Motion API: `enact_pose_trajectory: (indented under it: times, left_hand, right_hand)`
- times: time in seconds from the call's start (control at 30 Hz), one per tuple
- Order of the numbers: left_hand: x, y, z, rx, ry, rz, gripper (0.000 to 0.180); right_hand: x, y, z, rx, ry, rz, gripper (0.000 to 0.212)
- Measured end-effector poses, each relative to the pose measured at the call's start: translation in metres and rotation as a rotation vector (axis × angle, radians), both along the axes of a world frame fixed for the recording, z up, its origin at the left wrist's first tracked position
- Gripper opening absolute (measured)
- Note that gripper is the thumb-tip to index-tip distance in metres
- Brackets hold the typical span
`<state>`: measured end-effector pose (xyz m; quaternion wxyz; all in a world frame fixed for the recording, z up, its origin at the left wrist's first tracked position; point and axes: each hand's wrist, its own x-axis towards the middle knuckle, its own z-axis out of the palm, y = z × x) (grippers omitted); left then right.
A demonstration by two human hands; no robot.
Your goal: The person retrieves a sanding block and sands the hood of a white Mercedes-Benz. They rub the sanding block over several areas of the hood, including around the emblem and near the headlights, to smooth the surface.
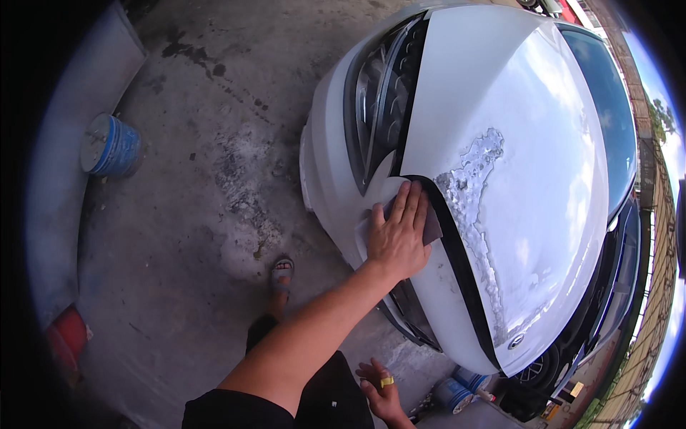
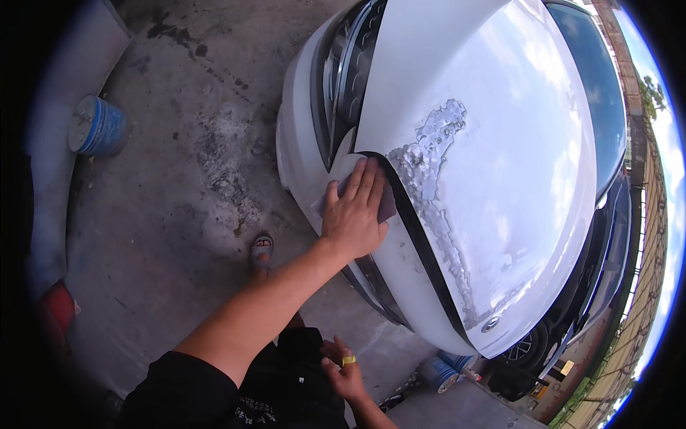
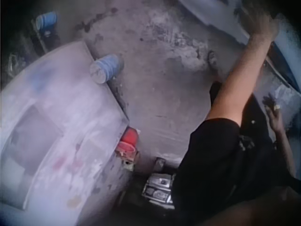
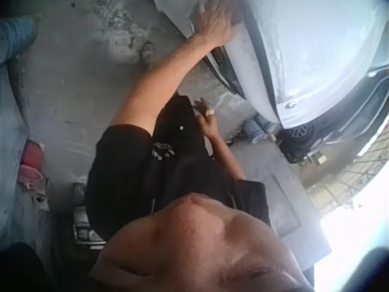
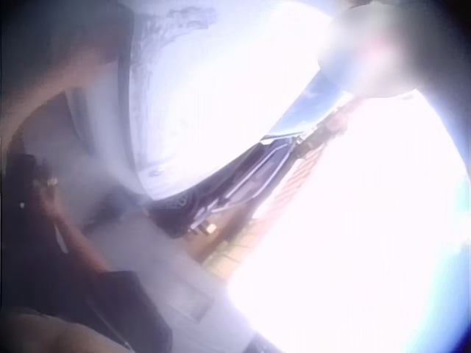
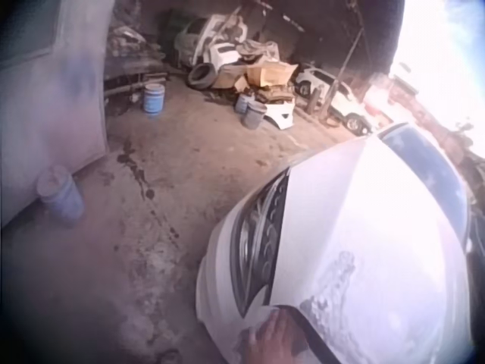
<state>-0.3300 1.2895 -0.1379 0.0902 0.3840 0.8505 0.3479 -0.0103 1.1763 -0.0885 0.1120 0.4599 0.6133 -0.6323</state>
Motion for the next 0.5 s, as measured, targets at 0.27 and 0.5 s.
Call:
enact_pose_trajectory:
  times: [0.27, 0.5]
  left_hand:
    - [0.014, -0.006, -0.002, 0.039, 0.052, -0.099, 0.079]
    - [0.025, -0.006, 0.004, 0.016, 0.004, -0.113, 0.081]
  right_hand:
    - [-0.007, -0.007, 0.003, 0.025, -0.035, -0.036, 0.061]
    - [-0.007, -0.018, 0.007, 0.032, -0.038, -0.041, 0.06]
